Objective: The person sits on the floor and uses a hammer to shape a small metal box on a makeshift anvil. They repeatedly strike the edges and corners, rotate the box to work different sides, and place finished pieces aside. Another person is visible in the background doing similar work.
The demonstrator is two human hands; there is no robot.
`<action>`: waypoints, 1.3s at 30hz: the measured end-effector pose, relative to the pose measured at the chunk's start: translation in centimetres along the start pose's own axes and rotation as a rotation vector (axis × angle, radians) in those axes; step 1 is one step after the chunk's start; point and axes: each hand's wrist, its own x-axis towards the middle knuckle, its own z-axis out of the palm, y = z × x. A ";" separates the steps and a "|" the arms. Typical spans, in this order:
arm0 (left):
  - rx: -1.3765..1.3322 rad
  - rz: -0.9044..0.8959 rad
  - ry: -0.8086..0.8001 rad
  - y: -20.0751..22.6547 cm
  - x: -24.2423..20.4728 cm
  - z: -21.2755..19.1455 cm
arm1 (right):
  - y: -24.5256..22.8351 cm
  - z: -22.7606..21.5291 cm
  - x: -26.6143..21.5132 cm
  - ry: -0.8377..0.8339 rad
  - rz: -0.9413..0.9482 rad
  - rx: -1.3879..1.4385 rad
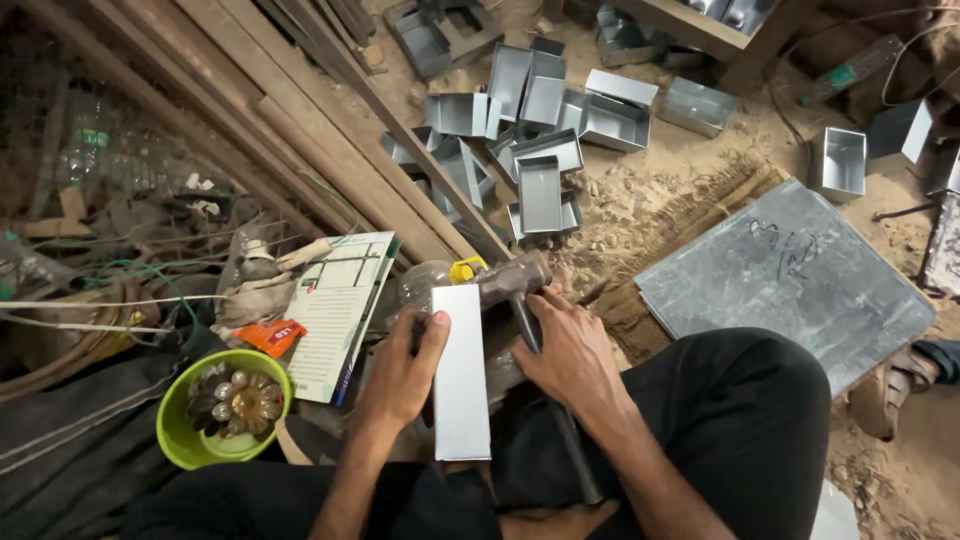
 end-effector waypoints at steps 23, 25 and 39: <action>0.031 -0.002 0.020 0.2 -0.6 0.1 | -0.4 -0.3 0.0 0.029 -0.031 0.040; 0.027 -0.048 -0.019 0.4 -0.6 0.0 | 0.0 -0.1 -0.1 0.042 -0.056 0.039; 0.083 0.009 0.243 0.5 -0.3 -1.1 | 0.8 1.9 -0.5 -0.007 0.033 -0.034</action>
